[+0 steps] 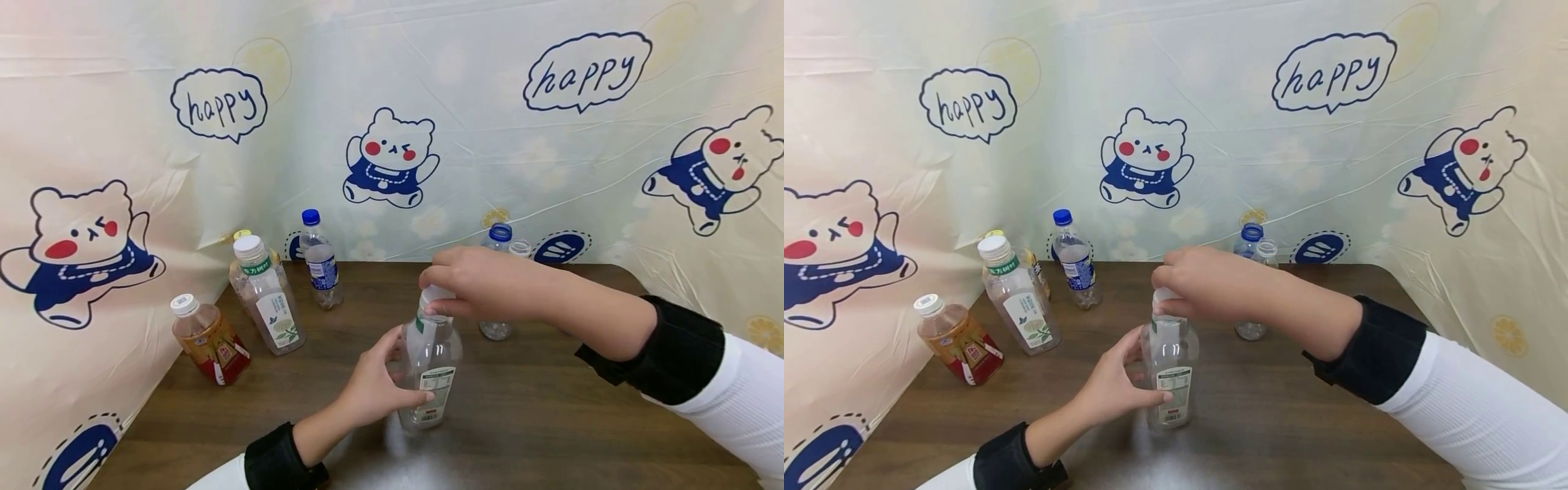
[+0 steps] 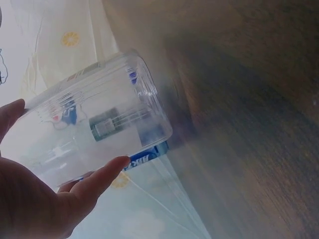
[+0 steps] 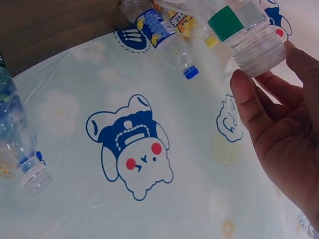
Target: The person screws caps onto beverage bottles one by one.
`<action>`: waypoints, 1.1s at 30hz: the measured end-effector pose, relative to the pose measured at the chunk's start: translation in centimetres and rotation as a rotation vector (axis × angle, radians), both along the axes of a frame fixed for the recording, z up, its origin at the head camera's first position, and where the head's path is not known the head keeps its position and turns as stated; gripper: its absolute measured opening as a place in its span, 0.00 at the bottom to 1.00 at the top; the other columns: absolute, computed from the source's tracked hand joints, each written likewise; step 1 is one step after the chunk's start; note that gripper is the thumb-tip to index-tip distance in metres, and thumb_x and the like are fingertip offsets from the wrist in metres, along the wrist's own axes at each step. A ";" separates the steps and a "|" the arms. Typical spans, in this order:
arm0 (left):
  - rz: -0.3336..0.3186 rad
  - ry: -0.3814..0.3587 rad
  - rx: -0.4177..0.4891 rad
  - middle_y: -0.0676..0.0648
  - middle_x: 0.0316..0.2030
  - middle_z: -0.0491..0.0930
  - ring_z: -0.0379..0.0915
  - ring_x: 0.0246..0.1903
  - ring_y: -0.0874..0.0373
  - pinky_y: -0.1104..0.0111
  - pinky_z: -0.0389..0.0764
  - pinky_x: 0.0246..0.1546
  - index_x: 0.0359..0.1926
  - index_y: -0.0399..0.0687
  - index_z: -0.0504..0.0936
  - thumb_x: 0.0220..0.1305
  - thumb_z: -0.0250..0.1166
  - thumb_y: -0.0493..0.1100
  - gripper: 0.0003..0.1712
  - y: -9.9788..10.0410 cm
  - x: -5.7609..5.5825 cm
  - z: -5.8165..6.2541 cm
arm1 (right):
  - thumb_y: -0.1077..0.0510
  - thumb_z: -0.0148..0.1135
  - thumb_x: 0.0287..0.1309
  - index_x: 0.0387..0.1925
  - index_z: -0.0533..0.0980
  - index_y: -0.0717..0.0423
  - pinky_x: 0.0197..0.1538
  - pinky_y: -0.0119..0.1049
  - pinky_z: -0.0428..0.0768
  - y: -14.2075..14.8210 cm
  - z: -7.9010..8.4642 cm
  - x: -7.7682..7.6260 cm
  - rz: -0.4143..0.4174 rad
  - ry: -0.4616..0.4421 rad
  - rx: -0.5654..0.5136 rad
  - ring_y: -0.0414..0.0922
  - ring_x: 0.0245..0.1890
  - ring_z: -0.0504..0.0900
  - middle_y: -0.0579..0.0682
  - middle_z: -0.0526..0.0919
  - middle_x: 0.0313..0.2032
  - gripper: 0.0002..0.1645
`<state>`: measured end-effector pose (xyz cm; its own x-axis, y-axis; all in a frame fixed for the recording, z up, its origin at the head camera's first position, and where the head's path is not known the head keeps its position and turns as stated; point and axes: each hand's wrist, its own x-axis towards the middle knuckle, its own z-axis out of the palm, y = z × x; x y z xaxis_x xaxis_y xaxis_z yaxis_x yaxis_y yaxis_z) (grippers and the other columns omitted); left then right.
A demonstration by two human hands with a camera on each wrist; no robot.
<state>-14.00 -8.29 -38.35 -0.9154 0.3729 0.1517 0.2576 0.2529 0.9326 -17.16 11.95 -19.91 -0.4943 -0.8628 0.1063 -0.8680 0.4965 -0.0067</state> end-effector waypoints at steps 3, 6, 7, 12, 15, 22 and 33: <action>0.001 0.013 -0.002 0.45 0.53 0.76 0.73 0.55 0.47 0.59 0.82 0.46 0.68 0.53 0.65 0.45 0.81 0.43 0.49 -0.1 0.0 -0.1 | 0.51 0.69 0.59 0.46 0.81 0.57 0.45 0.37 0.83 0.1 -0.1 0.0 0.019 0.017 -0.024 0.44 0.39 0.81 0.50 0.82 0.40 0.18; 0.004 0.020 -0.007 0.46 0.54 0.76 0.73 0.55 0.47 0.59 0.82 0.46 0.68 0.53 0.65 0.45 0.81 0.43 0.49 -0.2 0.0 -0.1 | 0.51 0.69 0.58 0.46 0.81 0.57 0.44 0.36 0.83 0.3 -0.3 -0.1 0.031 0.028 -0.047 0.43 0.38 0.81 0.49 0.82 0.39 0.18; 0.006 0.021 -0.007 0.45 0.54 0.76 0.73 0.55 0.47 0.59 0.82 0.46 0.67 0.53 0.65 0.45 0.81 0.43 0.49 -0.2 0.0 -0.1 | 0.51 0.69 0.59 0.46 0.81 0.57 0.43 0.35 0.83 0.3 -0.3 -0.1 0.034 0.027 -0.055 0.42 0.38 0.80 0.49 0.82 0.39 0.18; 0.029 0.009 0.005 0.44 0.55 0.76 0.73 0.55 0.46 0.57 0.81 0.47 0.67 0.54 0.65 0.44 0.81 0.43 0.49 -0.5 0.0 -0.3 | 0.48 0.67 0.60 0.48 0.80 0.55 0.45 0.37 0.82 0.8 -0.7 -0.3 0.019 0.018 -0.098 0.42 0.39 0.79 0.47 0.82 0.41 0.19; 0.053 0.008 -0.001 0.43 0.54 0.76 0.73 0.55 0.45 0.57 0.82 0.46 0.67 0.54 0.65 0.44 0.81 0.44 0.50 -0.7 0.0 -0.4 | 0.47 0.66 0.60 0.50 0.79 0.55 0.47 0.40 0.81 1.5 -1.0 -0.4 -0.015 0.017 -0.119 0.42 0.42 0.79 0.47 0.81 0.43 0.21; 0.109 0.026 -0.029 0.43 0.53 0.76 0.73 0.53 0.46 0.58 0.82 0.45 0.66 0.53 0.66 0.41 0.82 0.45 0.50 -1.4 -0.2 -0.5 | 0.44 0.63 0.63 0.53 0.78 0.56 0.49 0.44 0.81 3.8 -3.4 -0.8 -0.126 -0.070 -0.153 0.44 0.46 0.80 0.49 0.82 0.46 0.24; 0.148 0.010 -0.009 0.42 0.55 0.75 0.71 0.56 0.42 0.55 0.82 0.46 0.67 0.53 0.65 0.42 0.82 0.44 0.51 -2.1 -0.4 -0.9 | 0.51 0.68 0.59 0.51 0.78 0.57 0.41 0.37 0.79 6.4 -12.0 -1.6 -0.125 -0.105 -0.337 0.37 0.37 0.74 0.43 0.80 0.41 0.22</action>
